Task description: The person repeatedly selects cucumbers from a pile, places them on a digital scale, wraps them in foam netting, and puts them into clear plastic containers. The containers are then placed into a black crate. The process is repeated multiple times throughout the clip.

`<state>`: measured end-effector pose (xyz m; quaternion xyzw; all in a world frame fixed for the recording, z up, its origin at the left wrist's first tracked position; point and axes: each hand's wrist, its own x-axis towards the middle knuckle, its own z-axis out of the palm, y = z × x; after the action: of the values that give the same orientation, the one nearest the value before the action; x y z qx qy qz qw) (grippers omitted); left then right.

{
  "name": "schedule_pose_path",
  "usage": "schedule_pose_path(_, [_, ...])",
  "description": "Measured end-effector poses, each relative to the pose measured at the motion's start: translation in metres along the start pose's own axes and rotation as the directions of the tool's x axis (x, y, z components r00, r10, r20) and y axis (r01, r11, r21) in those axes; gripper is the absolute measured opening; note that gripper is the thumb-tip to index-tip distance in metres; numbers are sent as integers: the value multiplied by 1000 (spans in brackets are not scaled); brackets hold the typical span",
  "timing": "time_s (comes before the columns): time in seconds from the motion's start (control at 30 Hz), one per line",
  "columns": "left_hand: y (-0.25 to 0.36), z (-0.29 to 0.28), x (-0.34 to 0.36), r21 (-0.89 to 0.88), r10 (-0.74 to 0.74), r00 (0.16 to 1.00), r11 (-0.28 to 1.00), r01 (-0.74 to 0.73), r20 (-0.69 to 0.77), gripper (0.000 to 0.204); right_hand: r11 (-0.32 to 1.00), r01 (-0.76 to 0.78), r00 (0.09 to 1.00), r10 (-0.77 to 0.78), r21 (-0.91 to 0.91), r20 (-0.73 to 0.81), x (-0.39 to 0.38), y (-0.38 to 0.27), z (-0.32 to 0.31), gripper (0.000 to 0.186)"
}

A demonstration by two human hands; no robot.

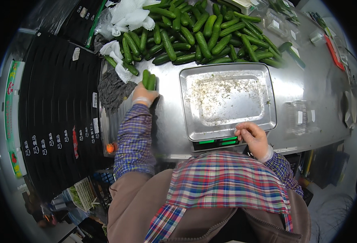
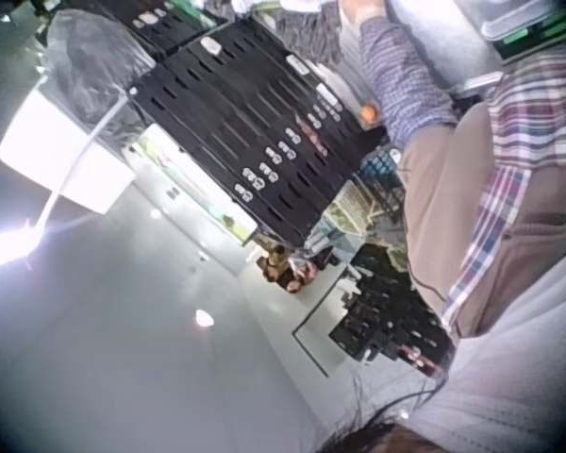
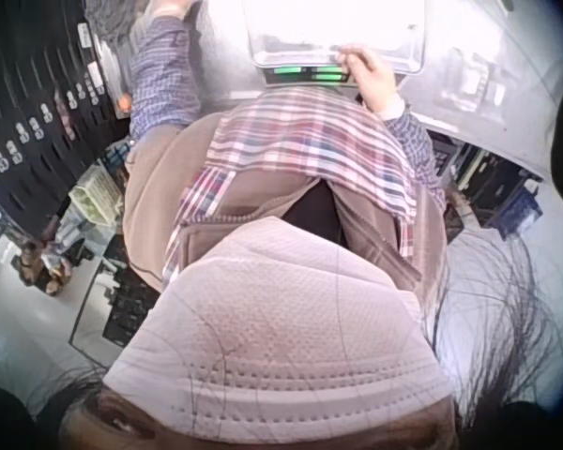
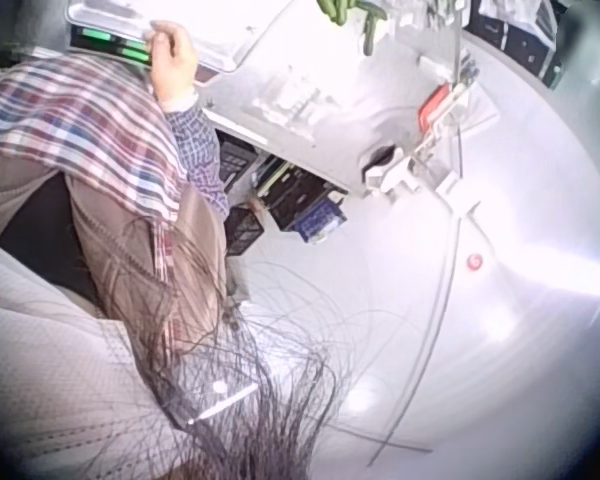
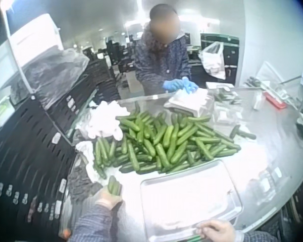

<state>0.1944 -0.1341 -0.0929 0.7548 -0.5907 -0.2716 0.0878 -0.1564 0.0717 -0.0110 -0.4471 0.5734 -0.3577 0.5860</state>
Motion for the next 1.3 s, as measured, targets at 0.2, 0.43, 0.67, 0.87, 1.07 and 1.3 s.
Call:
schedule_pose_path(0.2, [77,-21,-46,-274,622,779,739,-616,-74,74,995,-18,999,22,94,-48,3,-1,2,20])
schedule_pose_path(0.43, [154,21,-86,257,816,548,499,-828,182,77,993,100,995,-99,-57,11,-2,-5,1,19])
schedule_pose_path(0.67, [191,19,20,-46,593,802,805,-591,70,59,989,-92,976,114,120,-188,-12,6,-8,20])
schedule_pose_path(0.87, [231,42,59,298,308,885,859,-417,350,65,981,144,989,-148,-133,-19,-11,2,-8,20])
schedule_pose_path(1.07, [214,33,64,292,399,889,843,-452,225,47,986,166,970,-169,-32,-172,-25,4,-20,21])
schedule_pose_path(1.3, [169,-4,18,13,874,479,480,-877,84,67,982,186,965,-188,-29,-181,-37,15,-40,21])
